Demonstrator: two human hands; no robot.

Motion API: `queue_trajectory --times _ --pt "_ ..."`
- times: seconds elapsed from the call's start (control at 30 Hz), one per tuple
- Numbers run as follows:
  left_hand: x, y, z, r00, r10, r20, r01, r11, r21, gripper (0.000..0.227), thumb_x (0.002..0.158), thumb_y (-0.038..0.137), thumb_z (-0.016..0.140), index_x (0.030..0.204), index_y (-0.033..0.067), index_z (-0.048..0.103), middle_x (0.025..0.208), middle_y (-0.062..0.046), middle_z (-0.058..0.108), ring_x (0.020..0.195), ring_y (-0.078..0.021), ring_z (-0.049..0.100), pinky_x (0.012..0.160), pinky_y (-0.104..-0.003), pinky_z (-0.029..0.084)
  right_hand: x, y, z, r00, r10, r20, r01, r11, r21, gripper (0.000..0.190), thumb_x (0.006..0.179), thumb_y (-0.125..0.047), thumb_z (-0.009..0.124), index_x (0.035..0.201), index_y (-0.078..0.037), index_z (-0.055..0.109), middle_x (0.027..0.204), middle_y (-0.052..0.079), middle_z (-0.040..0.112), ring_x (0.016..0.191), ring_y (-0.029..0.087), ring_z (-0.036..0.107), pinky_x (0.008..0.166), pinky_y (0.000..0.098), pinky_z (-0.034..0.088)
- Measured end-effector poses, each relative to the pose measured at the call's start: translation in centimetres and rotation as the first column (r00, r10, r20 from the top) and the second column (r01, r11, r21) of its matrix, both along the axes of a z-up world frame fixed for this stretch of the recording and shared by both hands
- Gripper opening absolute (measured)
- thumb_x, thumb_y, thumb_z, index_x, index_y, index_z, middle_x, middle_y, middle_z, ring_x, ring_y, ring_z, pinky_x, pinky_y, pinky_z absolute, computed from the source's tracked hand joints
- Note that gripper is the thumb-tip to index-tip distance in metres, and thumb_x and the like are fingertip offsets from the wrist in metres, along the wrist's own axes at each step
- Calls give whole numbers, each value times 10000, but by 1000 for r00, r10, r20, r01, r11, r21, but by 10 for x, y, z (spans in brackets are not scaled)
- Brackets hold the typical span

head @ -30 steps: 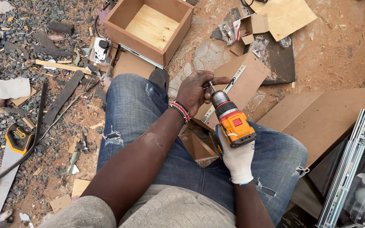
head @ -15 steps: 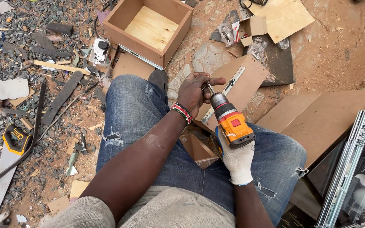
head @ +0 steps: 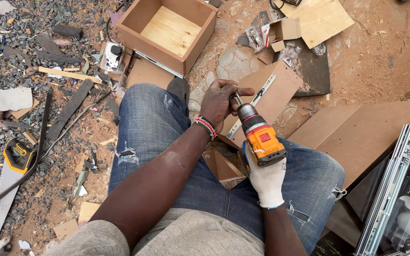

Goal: Installing metal drawer slides onto wooden drawer components using a power drill and screws.

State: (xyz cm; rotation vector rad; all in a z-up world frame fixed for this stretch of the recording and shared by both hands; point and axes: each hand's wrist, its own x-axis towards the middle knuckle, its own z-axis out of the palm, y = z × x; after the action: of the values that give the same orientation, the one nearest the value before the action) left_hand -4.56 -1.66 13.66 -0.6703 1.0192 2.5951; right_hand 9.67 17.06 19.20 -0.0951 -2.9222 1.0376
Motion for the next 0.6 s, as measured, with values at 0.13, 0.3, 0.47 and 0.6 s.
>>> queue_trajectory --times 0.13,0.3,0.47,0.6 --pt "0 1 2 998 -4 -59 0 998 -66 194 1149 86 587 1330 85 519 1129 -285 902 546 -93 661 460 -237 548 0 0 -1 998 -31 58 31 999 8 490 1056 -280 953 1373 64 807 1135 325 868 1165 525 831 938 561 665" --pt "4 3 2 996 -12 -86 3 995 -104 181 1185 86 568 1360 67 524 1141 -281 902 566 -86 651 466 -222 541 -2 -7 11 993 -57 99 59 998 -18 481 1087 -259 916 1426 59 792 1206 342 857 1233 540 801 994 585 655" --pt "7 8 3 997 -7 -75 -5 988 -153 177 1218 129 554 1375 56 519 1131 -264 905 563 -78 597 480 -215 504 -2 -10 16 994 0 105 -1 1000 14 427 1103 -202 868 1359 133 792 1133 408 832 1171 616 783 941 614 663" --pt "6 7 8 999 -4 -49 -3 990 -140 179 1232 141 567 1376 40 529 1148 -261 905 571 -81 590 495 -220 502 -11 -3 19 997 21 71 -24 999 34 346 1078 -204 871 1296 62 834 1106 344 863 1142 562 819 914 593 679"
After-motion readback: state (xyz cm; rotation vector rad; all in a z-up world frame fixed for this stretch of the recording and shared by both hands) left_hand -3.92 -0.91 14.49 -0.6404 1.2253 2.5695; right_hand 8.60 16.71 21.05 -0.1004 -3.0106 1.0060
